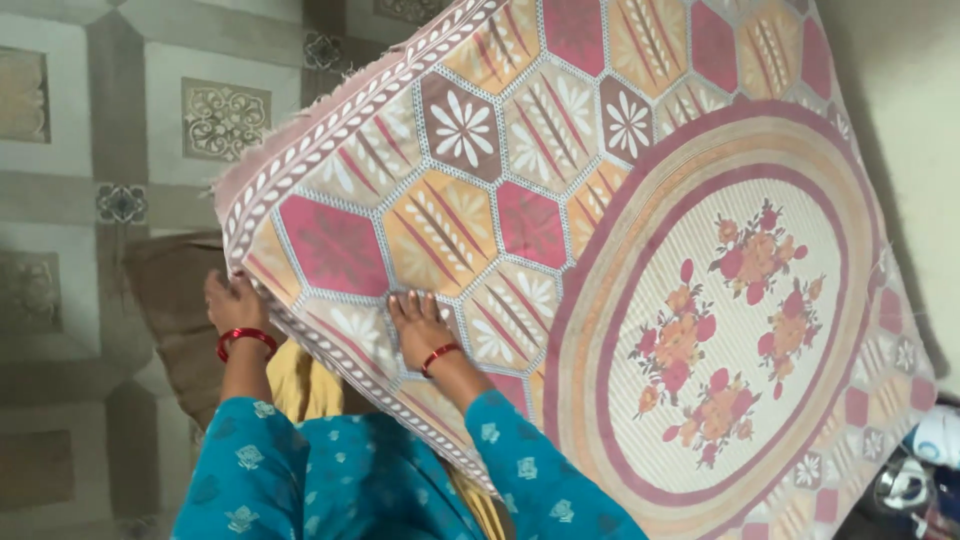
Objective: Spreading and tucking in a bedsheet on a bed.
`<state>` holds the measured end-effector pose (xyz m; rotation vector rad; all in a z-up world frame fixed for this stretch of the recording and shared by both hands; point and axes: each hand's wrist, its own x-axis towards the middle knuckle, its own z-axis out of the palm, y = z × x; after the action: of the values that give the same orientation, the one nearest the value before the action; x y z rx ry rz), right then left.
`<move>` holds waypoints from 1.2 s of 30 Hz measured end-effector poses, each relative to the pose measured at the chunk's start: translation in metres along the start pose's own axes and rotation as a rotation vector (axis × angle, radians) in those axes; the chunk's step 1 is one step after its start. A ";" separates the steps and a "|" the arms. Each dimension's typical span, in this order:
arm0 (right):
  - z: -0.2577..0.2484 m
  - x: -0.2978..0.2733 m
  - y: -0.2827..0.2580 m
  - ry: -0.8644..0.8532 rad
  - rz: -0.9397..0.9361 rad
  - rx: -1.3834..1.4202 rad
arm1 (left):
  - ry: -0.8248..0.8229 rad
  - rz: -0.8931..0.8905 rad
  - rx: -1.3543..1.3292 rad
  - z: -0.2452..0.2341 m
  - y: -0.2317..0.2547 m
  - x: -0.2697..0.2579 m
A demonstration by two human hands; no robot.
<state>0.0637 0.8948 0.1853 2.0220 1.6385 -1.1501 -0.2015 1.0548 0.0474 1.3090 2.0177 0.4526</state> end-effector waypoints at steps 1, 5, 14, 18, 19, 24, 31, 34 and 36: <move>0.017 0.010 0.007 0.049 -0.027 -0.047 | 0.052 0.182 0.001 0.014 -0.018 0.026; -0.030 -0.005 -0.009 -0.081 0.039 0.104 | -0.174 -0.026 0.005 -0.008 0.048 0.072; -0.014 0.015 0.003 -0.019 -0.051 0.179 | -0.202 0.202 0.023 -0.029 0.002 0.106; -0.099 -0.005 -0.037 0.013 0.251 0.397 | -0.425 -0.003 -0.502 -0.013 -0.015 0.125; -0.135 -0.012 -0.056 0.030 0.476 0.554 | -0.562 -0.078 -0.784 -0.017 -0.010 0.130; -0.098 0.076 -0.065 0.517 0.228 0.288 | -0.716 -0.013 -0.398 -0.035 0.031 0.157; -0.167 0.059 -0.104 0.050 0.218 0.202 | -0.537 0.048 -0.097 -0.026 0.040 0.159; -0.097 0.087 -0.055 0.348 0.149 0.245 | -0.672 -0.007 -0.148 0.006 0.012 0.189; -0.107 0.090 -0.041 0.372 0.161 0.249 | -0.637 0.044 -0.164 0.002 0.049 0.178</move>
<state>0.0711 1.0396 0.1978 2.6040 1.5092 -1.0076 -0.2140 1.2358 0.0131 1.2045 1.3956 0.1787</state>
